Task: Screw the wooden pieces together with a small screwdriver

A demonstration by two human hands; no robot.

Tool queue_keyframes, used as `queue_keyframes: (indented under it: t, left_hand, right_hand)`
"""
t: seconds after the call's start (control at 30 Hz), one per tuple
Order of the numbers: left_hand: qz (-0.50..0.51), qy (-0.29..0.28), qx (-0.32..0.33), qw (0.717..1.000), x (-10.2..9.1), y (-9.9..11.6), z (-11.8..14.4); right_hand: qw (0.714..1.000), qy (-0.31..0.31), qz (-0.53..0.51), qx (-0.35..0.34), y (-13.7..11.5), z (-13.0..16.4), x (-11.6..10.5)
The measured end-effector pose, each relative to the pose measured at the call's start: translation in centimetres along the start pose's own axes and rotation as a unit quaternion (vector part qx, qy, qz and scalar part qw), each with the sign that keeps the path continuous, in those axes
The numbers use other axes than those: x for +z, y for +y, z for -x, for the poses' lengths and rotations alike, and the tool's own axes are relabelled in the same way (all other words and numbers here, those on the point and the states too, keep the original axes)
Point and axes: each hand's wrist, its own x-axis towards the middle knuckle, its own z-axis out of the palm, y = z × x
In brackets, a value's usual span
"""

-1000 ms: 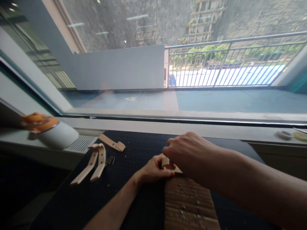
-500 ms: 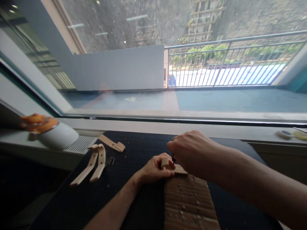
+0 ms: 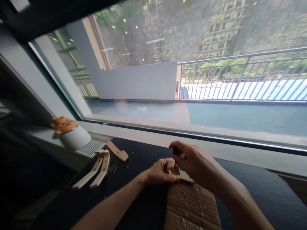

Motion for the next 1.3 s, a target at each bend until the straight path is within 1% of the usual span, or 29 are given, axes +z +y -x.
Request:
queue_keyframes:
  t: [0.1, 0.17, 0.3, 0.4, 0.53, 0.6, 0.77, 0.83, 0.97, 1.07, 1.17, 1.3]
  left_hand:
    - [0.001, 0.007, 0.021, 1.000, 0.1, -0.6, 0.0]
    - [-0.009, 0.015, 0.038, 0.999, 0.2, -0.9, 0.1]
    - [-0.034, 0.026, 0.053, 0.998, 0.4, -1.2, 0.2]
    - [-0.030, 0.024, 0.063, 0.997, 0.4, -1.5, 0.2]
    - [-0.014, 0.026, 0.071, 0.997, 0.4, -2.0, 0.2]
    - [-0.011, 0.027, 0.077, 0.997, 0.4, -2.0, 0.3]
    - [-0.025, 0.043, 0.077, 0.996, 0.6, -1.7, 0.4]
    - [-0.023, 0.052, 0.068, 0.996, 0.7, -1.6, 0.3]
    - [-0.008, 0.063, 0.045, 0.997, 1.0, -1.7, 0.3]
    - [-0.002, 0.062, 0.052, 0.997, 1.1, -1.7, 0.4]
    - [-0.018, 0.066, 0.065, 0.996, 1.1, -1.5, 0.5]
    - [-0.035, 0.065, 0.064, 0.995, 1.0, -1.3, 0.5]
  right_hand:
    - [0.999, 0.015, -0.026, -0.019, 0.9, 1.1, 0.2]
    - [0.998, 0.037, -0.041, -0.027, 1.6, 1.9, 0.5]
    - [0.996, 0.077, -0.050, -0.022, 2.9, 3.2, 1.1]
    - [0.994, 0.086, -0.055, -0.026, 3.1, 3.5, 1.5]
    - [0.992, 0.094, -0.059, -0.051, 2.3, 3.1, 2.3]
    - [0.992, 0.102, -0.057, -0.050, 2.2, 2.7, 2.8]
    - [0.989, 0.128, -0.073, -0.033, 3.3, 1.6, 3.6]
    - [0.988, 0.138, -0.073, -0.022, 3.7, 1.4, 3.7]
    - [0.986, 0.138, -0.090, -0.027, 3.9, 1.4, 3.8]
    - [0.987, 0.129, -0.094, -0.023, 4.0, 1.5, 3.9]
    - [0.987, 0.132, -0.089, -0.022, 4.1, 1.4, 3.8]
    - [0.988, 0.126, -0.089, -0.016, 4.3, 1.4, 3.3]
